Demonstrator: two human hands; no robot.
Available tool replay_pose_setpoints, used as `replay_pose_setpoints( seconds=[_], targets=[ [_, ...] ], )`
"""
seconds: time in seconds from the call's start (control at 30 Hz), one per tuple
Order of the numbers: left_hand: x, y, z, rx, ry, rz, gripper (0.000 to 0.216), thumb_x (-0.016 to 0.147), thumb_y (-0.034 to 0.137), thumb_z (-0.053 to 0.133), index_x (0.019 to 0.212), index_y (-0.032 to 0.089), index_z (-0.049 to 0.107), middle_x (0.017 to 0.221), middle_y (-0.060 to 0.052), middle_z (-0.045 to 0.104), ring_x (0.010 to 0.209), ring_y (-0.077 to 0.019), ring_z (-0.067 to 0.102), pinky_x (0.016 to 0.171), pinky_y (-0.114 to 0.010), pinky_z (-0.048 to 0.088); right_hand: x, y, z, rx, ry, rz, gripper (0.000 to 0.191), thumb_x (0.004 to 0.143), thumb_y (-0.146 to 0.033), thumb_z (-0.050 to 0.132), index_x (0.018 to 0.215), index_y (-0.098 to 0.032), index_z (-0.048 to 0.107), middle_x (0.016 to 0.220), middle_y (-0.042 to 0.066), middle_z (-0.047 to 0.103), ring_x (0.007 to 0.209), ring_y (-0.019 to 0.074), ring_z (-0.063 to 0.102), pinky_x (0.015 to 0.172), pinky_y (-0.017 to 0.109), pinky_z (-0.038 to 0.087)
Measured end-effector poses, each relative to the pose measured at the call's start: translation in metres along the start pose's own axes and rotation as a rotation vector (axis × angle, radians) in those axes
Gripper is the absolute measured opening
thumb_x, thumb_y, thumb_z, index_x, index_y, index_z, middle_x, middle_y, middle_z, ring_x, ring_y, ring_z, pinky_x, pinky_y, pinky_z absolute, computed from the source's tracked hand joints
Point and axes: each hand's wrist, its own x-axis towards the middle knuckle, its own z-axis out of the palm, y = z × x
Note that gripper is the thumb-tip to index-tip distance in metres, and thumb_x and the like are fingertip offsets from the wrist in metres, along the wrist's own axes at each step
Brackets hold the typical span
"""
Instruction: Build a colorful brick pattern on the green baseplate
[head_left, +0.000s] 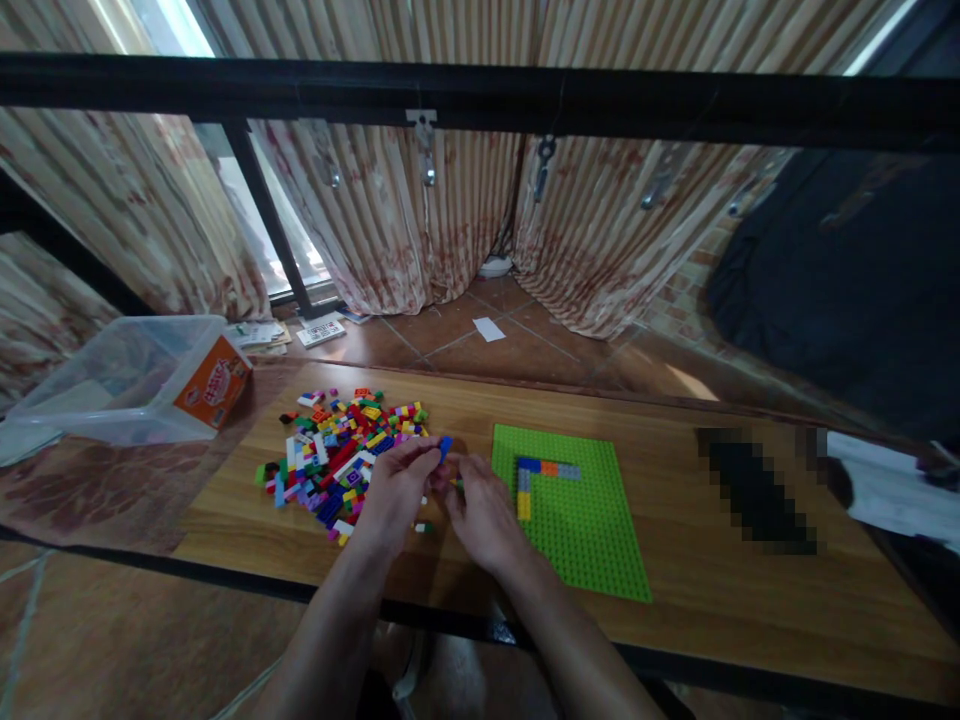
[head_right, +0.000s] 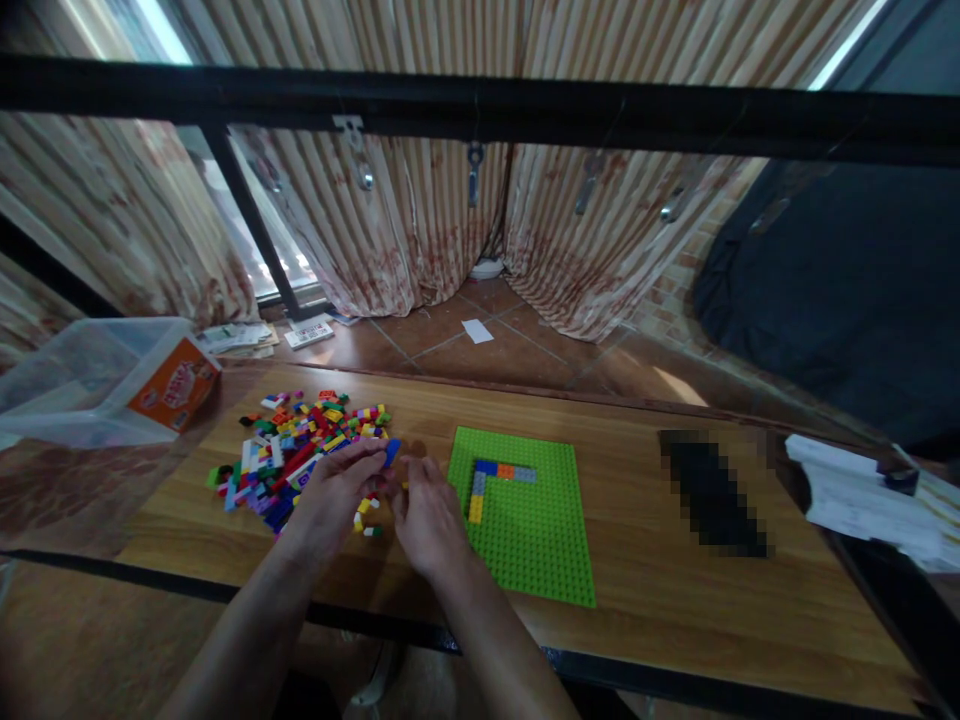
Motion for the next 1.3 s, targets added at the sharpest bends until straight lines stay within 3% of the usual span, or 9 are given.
replay_pose_setpoints(
  seconds=[0.27, 0.37, 0.47, 0.6, 0.7, 0.9, 1.1, 1.3],
  targets=[
    [-0.003, 0.006, 0.003, 0.167, -0.05, 0.079, 0.026, 0.064, 0.027, 0.075, 0.087, 0.014, 0.074, 0.077, -0.002, 0.07, 0.063, -0.0128, 0.061, 0.059, -0.022, 0.048, -0.01, 0.007, -0.024, 0.138, 0.027, 0.005, 0.041, 0.083, -0.027, 0.065, 0.122, -0.019, 0.058, 0.11, 0.01, 0.063, 0.084, 0.0184, 0.063, 0.076, 0.034, 0.054],
    [-0.004, 0.003, 0.005, 0.24, -0.161, 0.081, 0.022, 0.069, 0.027, 0.072, 0.088, 0.016, 0.075, 0.074, -0.003, 0.07, 0.063, -0.0157, 0.061, 0.059, -0.025, 0.048, -0.018, 0.013, -0.04, 0.173, 0.06, 0.069, 0.03, 0.084, -0.025, 0.062, 0.114, -0.02, 0.063, 0.103, 0.006, 0.066, 0.075, 0.0153, 0.062, 0.071, 0.032, 0.053],
    [-0.007, -0.002, 0.009, 0.384, -0.312, 0.166, 0.019, 0.074, 0.025, 0.067, 0.09, 0.018, 0.076, 0.078, -0.004, 0.071, 0.07, -0.0175, 0.063, 0.066, -0.026, 0.048, -0.029, 0.02, -0.059, 0.278, 0.061, 0.122, 0.034, 0.083, -0.027, 0.061, 0.117, -0.023, 0.061, 0.105, 0.005, 0.066, 0.073, 0.0136, 0.062, 0.067, 0.029, 0.052],
    [-0.017, -0.009, 0.019, 0.586, -0.53, 0.291, 0.022, 0.083, 0.022, 0.058, 0.097, 0.021, 0.074, 0.092, -0.005, 0.071, 0.084, -0.0188, 0.063, 0.078, -0.028, 0.046, -0.042, 0.031, -0.08, 0.324, 0.043, 0.091, 0.032, 0.085, -0.031, 0.061, 0.116, -0.024, 0.064, 0.103, 0.004, 0.068, 0.08, 0.0155, 0.063, 0.074, 0.031, 0.052],
    [-0.025, -0.016, 0.03, 0.657, -0.598, 0.308, 0.02, 0.084, 0.02, 0.055, 0.094, 0.02, 0.072, 0.09, -0.005, 0.07, 0.084, -0.0187, 0.063, 0.077, -0.028, 0.046, -0.05, 0.038, -0.09, 0.291, 0.023, 0.082, 0.022, 0.087, -0.032, 0.059, 0.104, -0.025, 0.07, 0.098, 0.003, 0.071, 0.086, 0.0179, 0.064, 0.079, 0.033, 0.051],
    [-0.026, -0.033, 0.036, 0.727, -0.556, 0.273, 0.019, 0.074, 0.013, 0.06, 0.09, 0.02, 0.069, 0.085, -0.003, 0.07, 0.077, -0.018, 0.063, 0.069, -0.027, 0.045, -0.068, 0.053, -0.1, 0.165, -0.068, 0.127, 0.012, 0.086, -0.027, 0.062, 0.094, -0.023, 0.071, 0.087, 0.001, 0.07, 0.079, 0.017, 0.064, 0.075, 0.032, 0.049],
    [-0.019, -0.036, 0.034, 0.792, -0.492, 0.225, 0.016, 0.072, 0.01, 0.057, 0.082, 0.018, 0.067, 0.075, -0.003, 0.069, 0.072, -0.0179, 0.064, 0.066, -0.027, 0.045, -0.075, 0.064, -0.087, 0.043, 0.031, 0.105, 0.012, 0.083, -0.021, 0.067, 0.094, -0.024, 0.073, 0.093, 0.003, 0.066, 0.09, 0.0181, 0.062, 0.082, 0.033, 0.048],
    [-0.018, -0.039, 0.042, 0.91, -0.478, 0.212, 0.021, 0.076, 0.008, 0.052, 0.089, 0.016, 0.066, 0.074, -0.002, 0.07, 0.07, -0.0163, 0.064, 0.065, -0.026, 0.046, -0.076, 0.065, -0.08, -0.053, 0.05, 0.116, 0.012, 0.082, -0.022, 0.068, 0.093, -0.025, 0.073, 0.095, 0.003, 0.064, 0.09, 0.019, 0.061, 0.081, 0.033, 0.048]
  ],
)
